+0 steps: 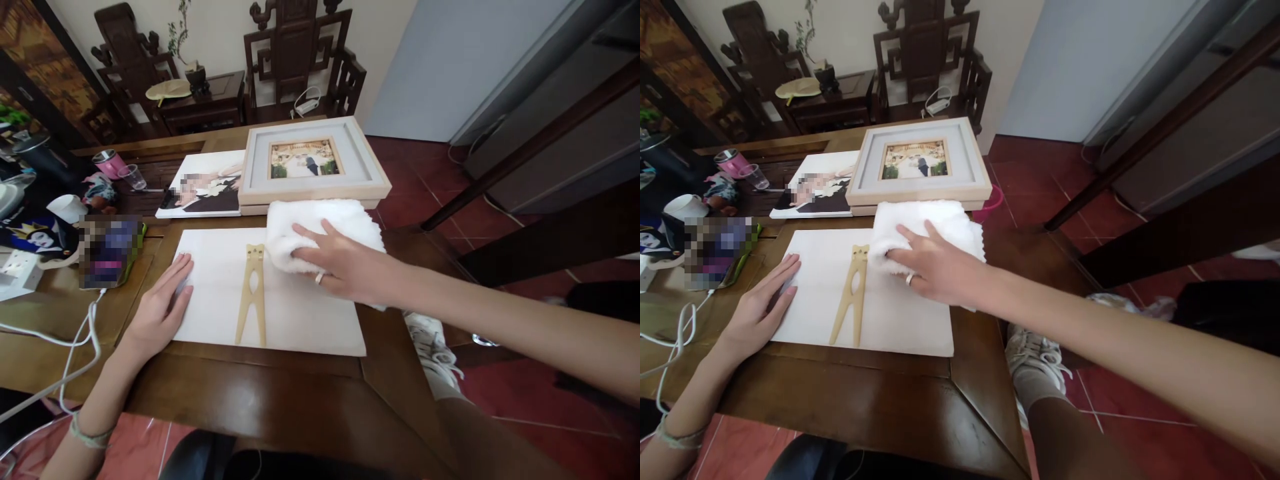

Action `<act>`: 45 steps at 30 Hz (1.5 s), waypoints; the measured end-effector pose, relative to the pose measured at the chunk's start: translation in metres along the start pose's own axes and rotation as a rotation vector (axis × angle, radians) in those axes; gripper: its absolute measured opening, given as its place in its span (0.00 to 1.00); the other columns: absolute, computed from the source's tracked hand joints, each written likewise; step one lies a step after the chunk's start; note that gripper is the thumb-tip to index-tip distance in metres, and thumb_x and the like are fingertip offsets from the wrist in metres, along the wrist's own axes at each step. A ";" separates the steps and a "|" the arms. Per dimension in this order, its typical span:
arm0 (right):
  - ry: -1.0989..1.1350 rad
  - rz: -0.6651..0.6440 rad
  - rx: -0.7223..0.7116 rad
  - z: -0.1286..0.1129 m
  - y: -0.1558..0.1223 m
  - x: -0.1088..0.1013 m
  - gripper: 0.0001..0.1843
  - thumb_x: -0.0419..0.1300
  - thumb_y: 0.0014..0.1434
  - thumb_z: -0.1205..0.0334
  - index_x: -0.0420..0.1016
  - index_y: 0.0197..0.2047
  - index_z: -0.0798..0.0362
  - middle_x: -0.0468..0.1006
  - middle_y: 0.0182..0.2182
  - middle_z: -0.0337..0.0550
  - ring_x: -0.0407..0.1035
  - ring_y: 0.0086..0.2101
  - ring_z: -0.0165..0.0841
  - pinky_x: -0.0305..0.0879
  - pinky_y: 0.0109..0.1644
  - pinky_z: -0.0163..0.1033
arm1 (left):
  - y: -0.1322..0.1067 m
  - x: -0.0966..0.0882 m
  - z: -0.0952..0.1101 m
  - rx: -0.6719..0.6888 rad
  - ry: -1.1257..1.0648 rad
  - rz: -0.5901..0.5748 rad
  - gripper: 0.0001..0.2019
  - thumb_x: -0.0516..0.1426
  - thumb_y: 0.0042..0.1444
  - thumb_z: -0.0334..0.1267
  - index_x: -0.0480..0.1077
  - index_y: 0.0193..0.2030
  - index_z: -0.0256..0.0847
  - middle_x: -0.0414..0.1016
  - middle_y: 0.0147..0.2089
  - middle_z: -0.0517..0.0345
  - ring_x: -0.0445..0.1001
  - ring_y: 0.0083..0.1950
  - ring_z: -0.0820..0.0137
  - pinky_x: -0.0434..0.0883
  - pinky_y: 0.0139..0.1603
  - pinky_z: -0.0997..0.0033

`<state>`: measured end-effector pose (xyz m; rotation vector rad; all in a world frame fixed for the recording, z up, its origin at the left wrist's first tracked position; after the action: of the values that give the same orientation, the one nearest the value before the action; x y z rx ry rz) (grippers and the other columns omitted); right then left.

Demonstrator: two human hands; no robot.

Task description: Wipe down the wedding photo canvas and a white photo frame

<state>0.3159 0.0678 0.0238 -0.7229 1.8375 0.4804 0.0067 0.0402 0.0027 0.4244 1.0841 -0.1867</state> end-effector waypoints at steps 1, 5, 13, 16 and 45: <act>-0.017 0.000 0.005 -0.007 -0.003 0.004 0.27 0.53 0.50 0.77 0.71 0.55 0.58 0.64 0.64 0.61 0.39 0.69 0.47 0.38 0.68 0.67 | 0.000 0.000 0.000 0.000 0.000 -0.001 0.24 0.49 0.67 0.44 0.62 0.65 0.37 0.60 0.69 0.46 0.57 0.71 0.58 0.55 0.71 0.49; 0.015 -0.012 -0.054 -0.054 -0.039 0.027 0.27 0.57 0.46 0.76 0.76 0.49 0.52 0.58 0.67 0.56 0.41 0.68 0.54 0.39 0.66 0.72 | 0.000 0.001 -0.001 0.015 0.009 0.003 0.23 0.49 0.67 0.44 0.62 0.65 0.37 0.60 0.69 0.46 0.57 0.71 0.59 0.55 0.71 0.49; 0.119 -0.057 -0.129 -0.086 -0.060 0.019 0.24 0.57 0.48 0.71 0.76 0.49 0.49 0.68 0.61 0.53 0.55 0.64 0.52 0.53 0.65 0.66 | 0.000 0.003 -0.002 0.031 0.004 0.008 0.23 0.48 0.67 0.42 0.61 0.66 0.36 0.59 0.70 0.46 0.56 0.71 0.59 0.54 0.72 0.50; 0.107 -0.059 -0.086 -0.061 -0.023 0.013 0.27 0.53 0.53 0.72 0.71 0.57 0.54 0.70 0.60 0.56 0.51 0.65 0.54 0.50 0.64 0.70 | 0.000 0.002 -0.001 0.021 0.006 0.002 0.24 0.48 0.67 0.43 0.62 0.66 0.34 0.59 0.70 0.45 0.56 0.71 0.59 0.54 0.72 0.51; -0.362 0.065 -0.194 -0.080 0.060 0.030 0.21 0.52 0.63 0.70 0.71 0.58 0.61 0.60 0.64 0.69 0.51 0.64 0.62 0.50 0.61 0.72 | -0.002 0.002 -0.005 0.022 0.008 -0.002 0.24 0.46 0.68 0.41 0.61 0.66 0.31 0.59 0.70 0.44 0.55 0.72 0.61 0.54 0.72 0.53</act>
<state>0.2121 0.0544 0.0243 -0.6581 1.4910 0.7869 0.0032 0.0407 -0.0018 0.4445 1.0907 -0.1993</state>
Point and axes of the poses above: each hand's wrist, its own y-axis towards the middle knuckle, its own x-axis out of the palm, z = x × y, the point moved 3 cm from there along y, towards the middle knuckle
